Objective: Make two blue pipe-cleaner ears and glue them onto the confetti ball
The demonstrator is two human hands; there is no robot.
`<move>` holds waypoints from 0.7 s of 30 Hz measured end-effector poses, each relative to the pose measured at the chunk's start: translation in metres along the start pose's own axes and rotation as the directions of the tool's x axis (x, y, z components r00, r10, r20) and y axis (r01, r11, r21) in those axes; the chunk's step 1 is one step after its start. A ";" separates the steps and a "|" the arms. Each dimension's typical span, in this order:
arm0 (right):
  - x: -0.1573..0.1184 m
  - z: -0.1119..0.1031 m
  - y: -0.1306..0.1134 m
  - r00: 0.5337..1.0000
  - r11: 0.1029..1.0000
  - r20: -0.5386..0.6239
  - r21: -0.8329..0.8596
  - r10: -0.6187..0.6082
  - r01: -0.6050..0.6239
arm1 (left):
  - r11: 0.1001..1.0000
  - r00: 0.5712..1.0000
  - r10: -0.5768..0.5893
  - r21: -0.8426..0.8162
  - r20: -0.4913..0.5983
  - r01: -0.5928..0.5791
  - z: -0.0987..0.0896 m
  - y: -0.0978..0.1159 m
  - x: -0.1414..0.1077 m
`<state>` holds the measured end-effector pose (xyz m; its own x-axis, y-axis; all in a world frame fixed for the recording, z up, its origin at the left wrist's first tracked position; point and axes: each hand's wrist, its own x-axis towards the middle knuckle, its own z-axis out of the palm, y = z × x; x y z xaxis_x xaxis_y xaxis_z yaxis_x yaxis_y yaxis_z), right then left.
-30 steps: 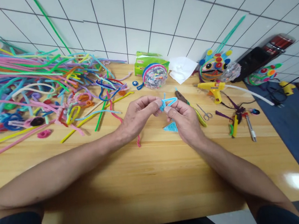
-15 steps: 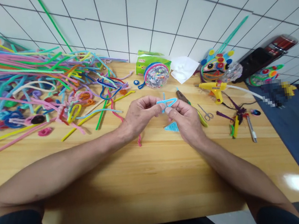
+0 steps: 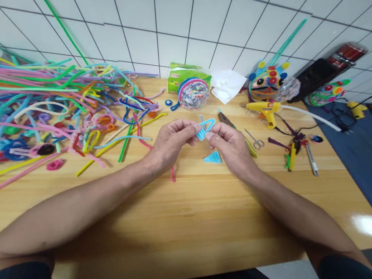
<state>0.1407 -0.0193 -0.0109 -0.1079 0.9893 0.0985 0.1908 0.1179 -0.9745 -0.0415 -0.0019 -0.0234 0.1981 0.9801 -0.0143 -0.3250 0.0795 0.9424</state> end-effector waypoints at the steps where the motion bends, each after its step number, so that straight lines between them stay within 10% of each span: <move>1: 0.000 -0.001 -0.002 1.000 1.000 -0.001 -0.013 0.001 -0.001 | 1.000 1.000 -0.001 -0.001 -0.002 0.001 0.000 0.000 0.000; 21: 0.001 -0.002 0.000 0.998 0.996 0.000 0.058 0.067 -0.067 | 0.996 0.999 0.002 -0.090 0.033 0.001 0.002 0.001 -0.001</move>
<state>0.1424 -0.0180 -0.0101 -0.0951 0.9949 0.0328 0.1403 0.0460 -0.9890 -0.0404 -0.0033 -0.0224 0.2274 0.9738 -0.0013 -0.4072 0.0962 0.9083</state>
